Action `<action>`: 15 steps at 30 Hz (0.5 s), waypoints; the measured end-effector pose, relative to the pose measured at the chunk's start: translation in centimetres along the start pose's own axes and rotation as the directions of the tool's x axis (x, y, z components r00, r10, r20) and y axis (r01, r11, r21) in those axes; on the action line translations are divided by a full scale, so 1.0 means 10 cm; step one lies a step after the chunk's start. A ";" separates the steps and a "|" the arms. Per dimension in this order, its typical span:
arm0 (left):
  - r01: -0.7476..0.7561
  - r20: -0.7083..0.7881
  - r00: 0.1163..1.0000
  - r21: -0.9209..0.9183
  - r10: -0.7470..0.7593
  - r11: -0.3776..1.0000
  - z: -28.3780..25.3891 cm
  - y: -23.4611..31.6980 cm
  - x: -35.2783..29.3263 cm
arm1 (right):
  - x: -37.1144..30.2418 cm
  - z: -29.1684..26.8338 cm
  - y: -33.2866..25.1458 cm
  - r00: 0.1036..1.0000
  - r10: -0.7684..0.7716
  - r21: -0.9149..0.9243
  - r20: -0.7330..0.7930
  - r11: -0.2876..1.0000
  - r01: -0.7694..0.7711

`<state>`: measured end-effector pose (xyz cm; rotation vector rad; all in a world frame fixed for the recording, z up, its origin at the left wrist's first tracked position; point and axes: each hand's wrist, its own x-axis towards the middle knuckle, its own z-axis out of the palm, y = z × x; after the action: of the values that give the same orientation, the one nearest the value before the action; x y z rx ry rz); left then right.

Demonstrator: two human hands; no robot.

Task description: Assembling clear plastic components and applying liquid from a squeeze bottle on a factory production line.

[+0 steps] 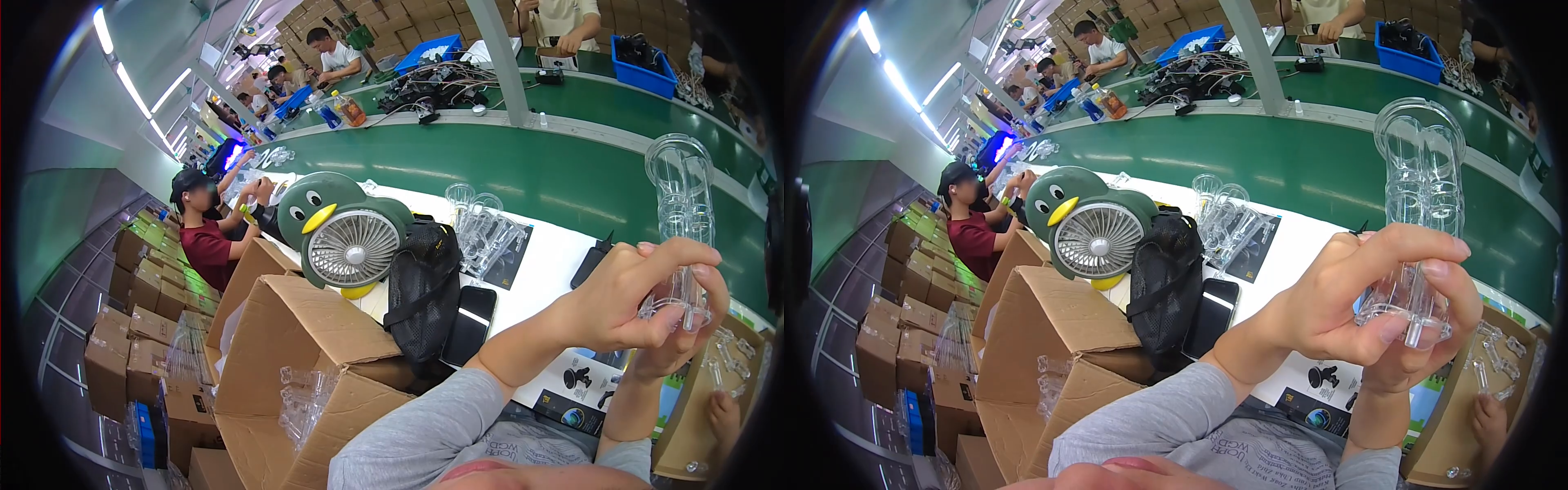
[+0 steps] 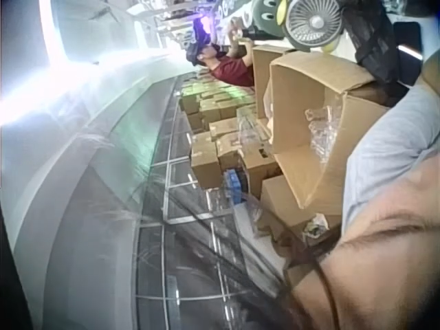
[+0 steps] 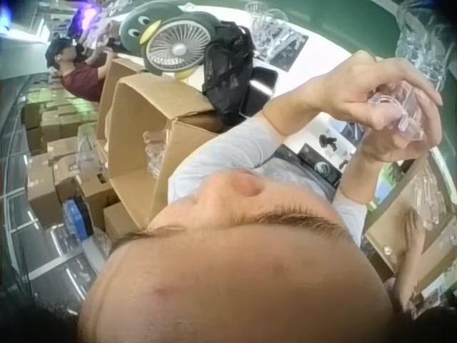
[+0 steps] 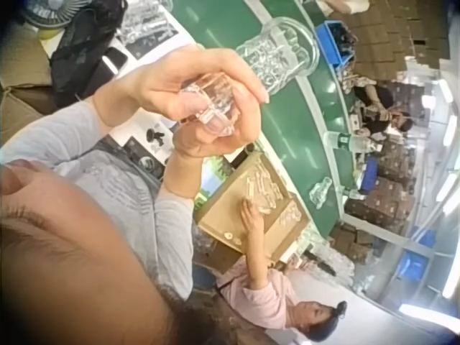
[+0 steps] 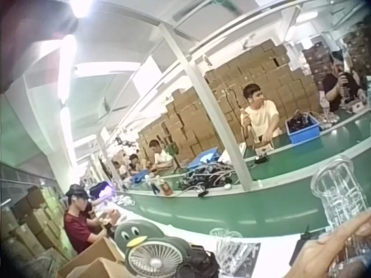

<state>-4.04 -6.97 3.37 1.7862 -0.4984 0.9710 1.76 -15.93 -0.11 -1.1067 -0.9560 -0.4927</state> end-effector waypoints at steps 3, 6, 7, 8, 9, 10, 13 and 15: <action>-0.017 -0.009 1.000 -0.009 0.016 1.000 0.02 -0.03 -0.01 | -0.07 -0.05 0.04 0.989 0.116 0.173 0.088 0.976 -0.130; -0.027 -0.024 0.999 -0.005 0.027 1.000 0.04 -0.06 0.00 | -0.10 -0.06 0.07 0.984 0.162 0.219 0.076 0.960 -0.175; -0.024 -0.024 0.999 -0.005 0.024 1.000 0.05 -0.06 0.00 | -0.10 -0.08 0.08 0.985 0.155 0.197 0.076 0.966 -0.167; -0.033 -0.030 0.999 0.007 0.033 0.999 0.05 -0.07 0.00 | -0.10 -0.08 0.08 0.986 0.148 0.176 0.077 0.971 -0.160; -0.041 -0.036 0.998 0.019 0.042 0.999 0.05 -0.07 0.00 | -0.09 -0.07 0.07 0.986 0.151 0.176 0.077 0.971 -0.162; -0.039 -0.036 0.999 0.019 0.039 0.999 0.05 -0.07 0.00 | -0.07 -0.05 0.05 0.984 0.163 0.175 0.066 0.969 -0.172; -0.016 -0.029 0.999 -0.003 0.016 1.000 0.04 -0.08 0.00 | -0.05 -0.02 0.02 0.981 0.184 0.170 0.059 0.967 -0.192; -0.021 -0.011 1.000 0.000 0.021 1.000 0.03 -0.08 0.01 | -0.04 -0.01 0.00 0.979 0.193 0.166 0.062 0.965 -0.200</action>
<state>-3.32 -6.89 2.92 1.7775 -0.5111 0.9952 1.57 -16.03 -0.48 -1.0462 -0.8990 -0.2194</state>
